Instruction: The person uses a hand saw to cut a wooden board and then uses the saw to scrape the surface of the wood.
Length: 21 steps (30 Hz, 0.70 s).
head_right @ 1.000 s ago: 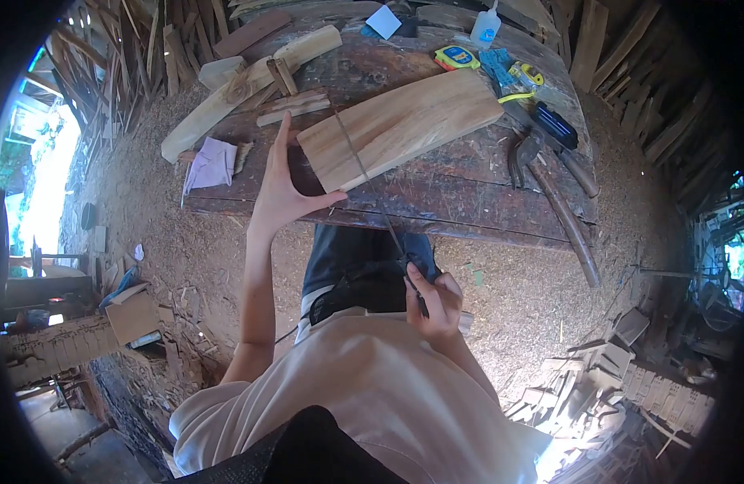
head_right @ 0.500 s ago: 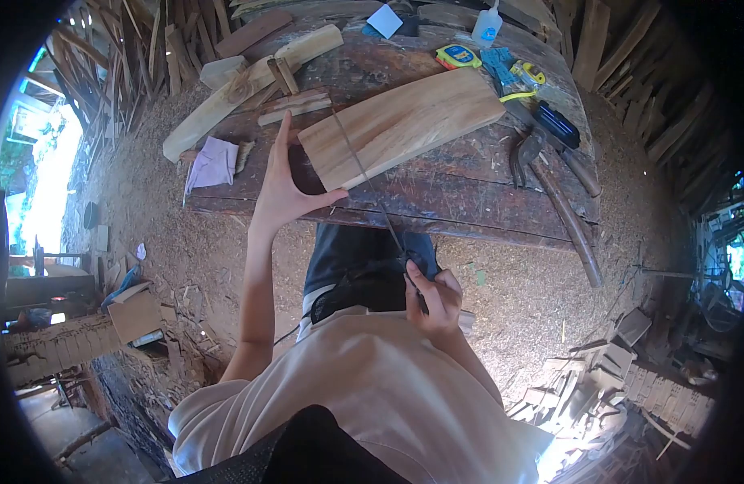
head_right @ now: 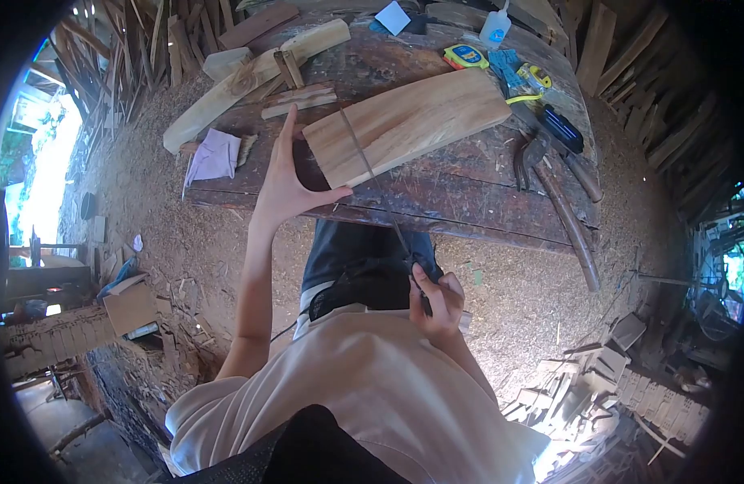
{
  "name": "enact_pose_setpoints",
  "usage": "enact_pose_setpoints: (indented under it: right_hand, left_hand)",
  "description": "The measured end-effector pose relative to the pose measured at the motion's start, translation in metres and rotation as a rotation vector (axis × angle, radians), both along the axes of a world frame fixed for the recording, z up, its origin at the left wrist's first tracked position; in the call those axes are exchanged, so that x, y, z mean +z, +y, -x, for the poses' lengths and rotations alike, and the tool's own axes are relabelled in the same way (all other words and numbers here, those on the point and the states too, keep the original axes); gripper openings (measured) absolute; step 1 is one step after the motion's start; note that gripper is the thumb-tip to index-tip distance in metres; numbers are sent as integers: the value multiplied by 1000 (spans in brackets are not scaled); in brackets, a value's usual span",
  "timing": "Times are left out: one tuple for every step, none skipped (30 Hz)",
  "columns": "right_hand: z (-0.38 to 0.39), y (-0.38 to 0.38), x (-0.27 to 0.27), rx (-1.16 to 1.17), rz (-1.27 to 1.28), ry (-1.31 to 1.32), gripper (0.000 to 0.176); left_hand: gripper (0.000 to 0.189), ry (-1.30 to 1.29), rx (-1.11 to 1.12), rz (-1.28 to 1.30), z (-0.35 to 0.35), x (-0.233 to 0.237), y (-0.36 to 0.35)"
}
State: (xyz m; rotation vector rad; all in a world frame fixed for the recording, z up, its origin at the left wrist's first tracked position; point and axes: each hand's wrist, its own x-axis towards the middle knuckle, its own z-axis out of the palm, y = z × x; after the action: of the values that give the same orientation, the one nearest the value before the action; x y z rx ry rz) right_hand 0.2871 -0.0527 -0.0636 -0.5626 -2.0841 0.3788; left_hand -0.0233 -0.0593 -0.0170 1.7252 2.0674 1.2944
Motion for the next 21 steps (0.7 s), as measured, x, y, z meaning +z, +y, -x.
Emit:
enact_pose_setpoints:
  right_hand:
    - [-2, -1, -1, -6, 12, -6, 41]
    - [-3, -1, -3, -6, 12, -9, 41]
    - [-3, 0, -4, 3, -6, -3, 41]
    - [-2, 0, -4, 11, -24, 3, 40]
    - [1, 1, -4, 9, -23, 1, 40]
    - [5, 2, -2, 7, -33, -1, 36]
    - [10, 4, -1, 5, -42, -1, 32]
    - [13, 6, -1, 6, -42, 0, 32]
    - [17, 8, -2, 5, -42, 18, 37]
    - [19, 10, -4, 5, -42, 35, 41]
    - [18, 10, -6, 10, -42, 36, 41]
    - [14, 9, -9, 9, -27, 27, 41]
    - [10, 8, -10, 7, -12, 18, 40]
    - [6, 6, -11, 9, -13, 17, 40]
    - [2, 4, -10, 16, -4, 3, 40]
    - [-1, 3, -10, 22, 5, -11, 41]
    - [-1, 4, -10, 19, 6, -14, 41]
    - [2, 4, -9, 26, -1, -7, 42]
    - [5, 4, -7, 33, -8, 1, 42]
    - [6, 3, -6, 30, -8, 1, 42]
    - [7, 3, -5, 59, -8, -17, 37]
  left_hand:
    - [138, -4, 0, 0, 0, 0, 0]
    - [138, -7, 0, 0, 0, -1, 0]
    - [138, -6, 0, -1, 0, 0, 0]
    - [138, -5, -1, -2, 0, -1, 0]
    - [138, -7, -3, -1, 0, -1, 0]
    - [138, 11, -1, -4, 0, -2, 1]
    - [138, 29, 1, -6, 0, -2, 0]
    - [138, 30, 2, -6, 1, -2, 0]
    - [138, 18, -1, -6, 0, -2, 0]
    - [137, 6, -3, -8, 0, -2, 0]
    - [137, 7, 1, -8, 0, -2, 0]
    - [137, -4, -1, -12, 0, -2, 0]
    - [137, -16, -4, -16, 1, -2, 0]
    - [137, -17, -2, -17, 1, -2, 0]
    - [136, 1, -2, -28, 1, -2, 1]
    - [136, 19, -3, -37, 1, -2, 1]
    - [136, 16, -6, -36, 0, -1, 1]
    - [135, 3, -11, -20, 0, 0, 0]
    - [135, -8, -15, -4, 0, 0, 1]
    - [135, -7, -18, -4, 1, 0, 1]
    - [134, -5, -20, 1, 2, 0, 1]
